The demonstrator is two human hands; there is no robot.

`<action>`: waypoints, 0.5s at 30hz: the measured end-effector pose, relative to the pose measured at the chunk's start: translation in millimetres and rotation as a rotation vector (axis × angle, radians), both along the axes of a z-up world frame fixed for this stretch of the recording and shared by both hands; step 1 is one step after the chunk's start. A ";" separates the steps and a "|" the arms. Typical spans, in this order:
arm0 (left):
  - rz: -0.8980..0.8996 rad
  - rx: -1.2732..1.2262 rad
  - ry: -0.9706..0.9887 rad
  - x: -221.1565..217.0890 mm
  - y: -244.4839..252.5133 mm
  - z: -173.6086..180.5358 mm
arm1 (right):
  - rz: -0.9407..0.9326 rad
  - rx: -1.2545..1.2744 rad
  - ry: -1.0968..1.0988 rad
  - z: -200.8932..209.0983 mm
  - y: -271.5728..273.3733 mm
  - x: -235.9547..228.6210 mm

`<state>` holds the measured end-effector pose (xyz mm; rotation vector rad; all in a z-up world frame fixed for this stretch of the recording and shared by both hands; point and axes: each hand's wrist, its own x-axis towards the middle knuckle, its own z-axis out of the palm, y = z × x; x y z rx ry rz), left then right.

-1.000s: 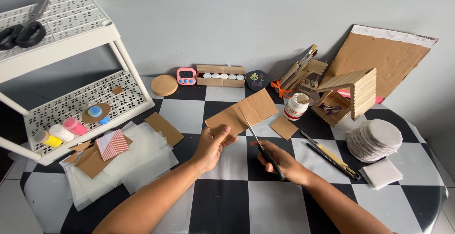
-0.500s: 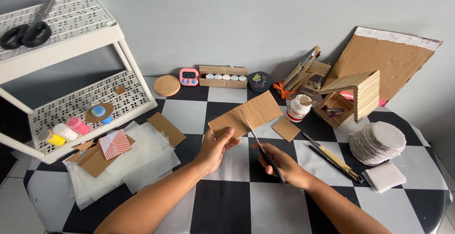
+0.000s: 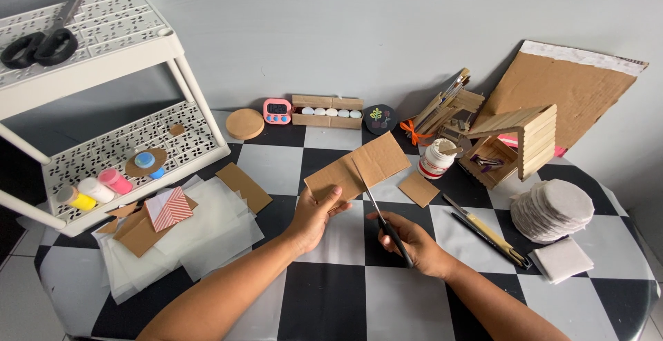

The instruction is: Cutting cardboard and paper with scissors and assembling them into miniature structures.

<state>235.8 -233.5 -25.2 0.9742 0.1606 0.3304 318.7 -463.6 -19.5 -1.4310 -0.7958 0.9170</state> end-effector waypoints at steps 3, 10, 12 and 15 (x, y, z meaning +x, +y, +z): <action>0.006 0.014 0.006 -0.5 1.0 1.9 | -0.024 -0.065 -0.099 1.9 -1.0 2.0; -0.004 0.003 0.015 -1.9 0.1 4.3 | -0.065 -0.125 -0.162 -3.8 -2.0 5.1; -0.019 0.000 0.010 -2.2 0.0 5.2 | -0.067 -0.102 -0.204 -7.0 -2.7 9.0; 0.095 -0.067 0.153 -4.5 -12.3 23.7 | -0.126 -0.051 -0.127 -6.0 -3.7 6.9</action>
